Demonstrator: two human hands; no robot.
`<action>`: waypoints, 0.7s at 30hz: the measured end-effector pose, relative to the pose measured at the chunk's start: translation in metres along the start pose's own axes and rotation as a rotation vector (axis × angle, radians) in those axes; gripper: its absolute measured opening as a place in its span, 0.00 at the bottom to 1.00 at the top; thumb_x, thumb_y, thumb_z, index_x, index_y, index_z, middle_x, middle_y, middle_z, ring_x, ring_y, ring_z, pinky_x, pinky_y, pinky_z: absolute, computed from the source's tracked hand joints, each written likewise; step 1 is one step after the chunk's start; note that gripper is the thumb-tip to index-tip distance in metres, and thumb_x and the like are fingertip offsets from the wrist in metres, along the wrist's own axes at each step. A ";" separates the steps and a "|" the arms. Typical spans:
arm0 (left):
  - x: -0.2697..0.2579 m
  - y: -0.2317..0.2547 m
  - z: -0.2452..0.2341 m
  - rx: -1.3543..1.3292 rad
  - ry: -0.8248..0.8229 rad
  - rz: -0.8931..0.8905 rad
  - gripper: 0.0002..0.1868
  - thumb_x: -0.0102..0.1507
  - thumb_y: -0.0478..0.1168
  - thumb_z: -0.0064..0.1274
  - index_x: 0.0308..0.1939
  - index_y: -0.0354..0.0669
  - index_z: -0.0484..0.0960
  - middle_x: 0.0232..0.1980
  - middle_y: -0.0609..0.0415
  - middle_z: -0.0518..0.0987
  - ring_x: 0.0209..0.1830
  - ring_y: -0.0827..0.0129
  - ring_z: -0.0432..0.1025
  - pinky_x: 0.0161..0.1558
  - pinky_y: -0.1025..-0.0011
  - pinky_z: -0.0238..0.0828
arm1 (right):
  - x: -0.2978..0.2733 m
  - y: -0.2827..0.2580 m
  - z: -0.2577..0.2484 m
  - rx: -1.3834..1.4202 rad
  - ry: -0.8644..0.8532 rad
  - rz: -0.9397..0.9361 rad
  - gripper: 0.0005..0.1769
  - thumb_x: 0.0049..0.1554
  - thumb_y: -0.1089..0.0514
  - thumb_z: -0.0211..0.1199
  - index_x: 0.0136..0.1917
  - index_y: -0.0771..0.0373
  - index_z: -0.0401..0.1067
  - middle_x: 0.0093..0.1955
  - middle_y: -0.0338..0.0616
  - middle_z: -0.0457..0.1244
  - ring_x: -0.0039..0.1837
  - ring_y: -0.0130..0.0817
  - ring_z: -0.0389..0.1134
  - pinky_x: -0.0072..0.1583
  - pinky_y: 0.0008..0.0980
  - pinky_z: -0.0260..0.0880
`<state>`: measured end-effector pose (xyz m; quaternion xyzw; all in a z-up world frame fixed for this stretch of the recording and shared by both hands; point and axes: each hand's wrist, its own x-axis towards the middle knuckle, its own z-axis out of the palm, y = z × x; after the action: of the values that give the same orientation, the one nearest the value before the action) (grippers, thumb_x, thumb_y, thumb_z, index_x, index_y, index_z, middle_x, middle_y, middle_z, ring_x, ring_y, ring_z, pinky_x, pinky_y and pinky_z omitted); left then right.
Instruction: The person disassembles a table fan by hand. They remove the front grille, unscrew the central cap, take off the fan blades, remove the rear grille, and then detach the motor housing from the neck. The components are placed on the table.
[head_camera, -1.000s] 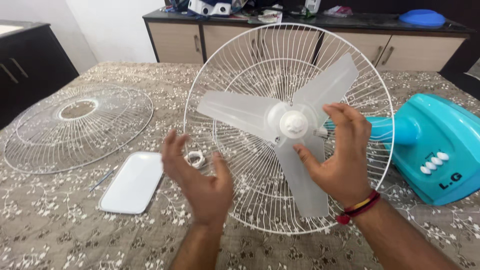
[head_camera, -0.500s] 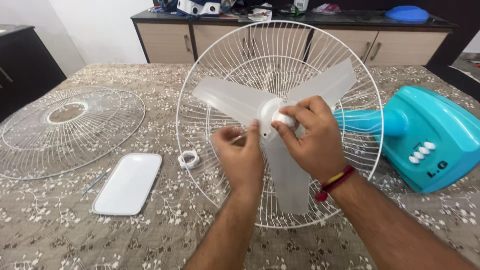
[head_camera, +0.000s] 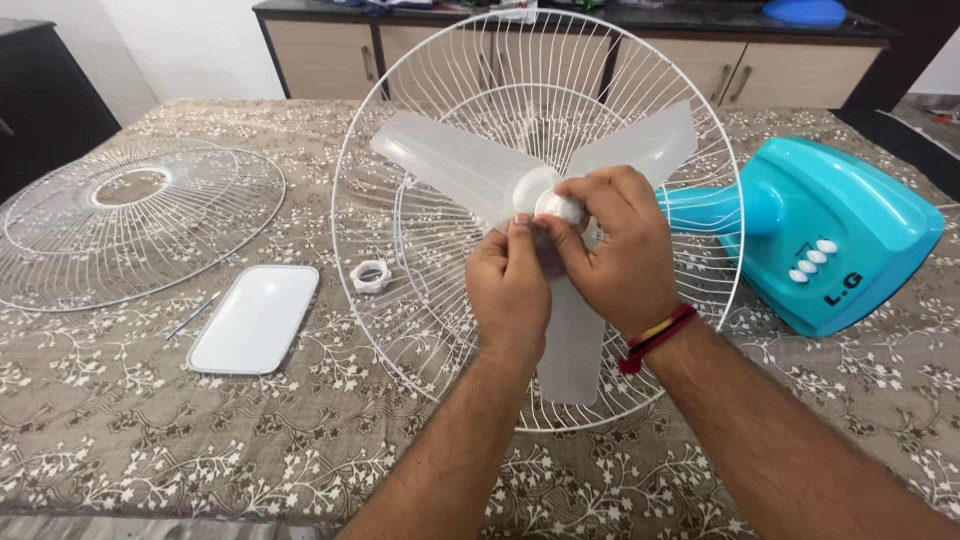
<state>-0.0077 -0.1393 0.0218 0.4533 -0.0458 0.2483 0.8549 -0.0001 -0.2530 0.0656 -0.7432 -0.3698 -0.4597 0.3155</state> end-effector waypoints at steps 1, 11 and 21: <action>0.001 0.002 0.000 0.032 0.004 -0.002 0.18 0.72 0.43 0.44 0.38 0.32 0.81 0.34 0.53 0.81 0.30 0.75 0.75 0.35 0.73 0.77 | 0.001 0.001 0.000 -0.013 0.004 0.011 0.15 0.58 0.57 0.73 0.54 0.66 0.74 0.52 0.47 0.63 0.52 0.41 0.67 0.52 0.37 0.70; 0.003 0.006 -0.002 0.066 0.014 0.020 0.21 0.72 0.46 0.40 0.39 0.32 0.82 0.33 0.52 0.82 0.31 0.74 0.75 0.35 0.73 0.75 | -0.002 0.000 0.005 -0.012 0.039 0.068 0.19 0.56 0.49 0.74 0.49 0.66 0.74 0.46 0.46 0.64 0.48 0.39 0.66 0.49 0.37 0.69; 0.003 -0.001 -0.001 0.068 0.026 0.044 0.22 0.74 0.45 0.38 0.40 0.30 0.81 0.31 0.53 0.80 0.26 0.75 0.73 0.29 0.73 0.75 | -0.003 0.001 0.005 -0.053 -0.003 0.025 0.18 0.60 0.50 0.71 0.51 0.67 0.72 0.49 0.48 0.63 0.53 0.44 0.65 0.55 0.40 0.68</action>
<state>-0.0050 -0.1376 0.0214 0.4779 -0.0363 0.2743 0.8337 0.0018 -0.2504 0.0614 -0.7564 -0.3487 -0.4644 0.3010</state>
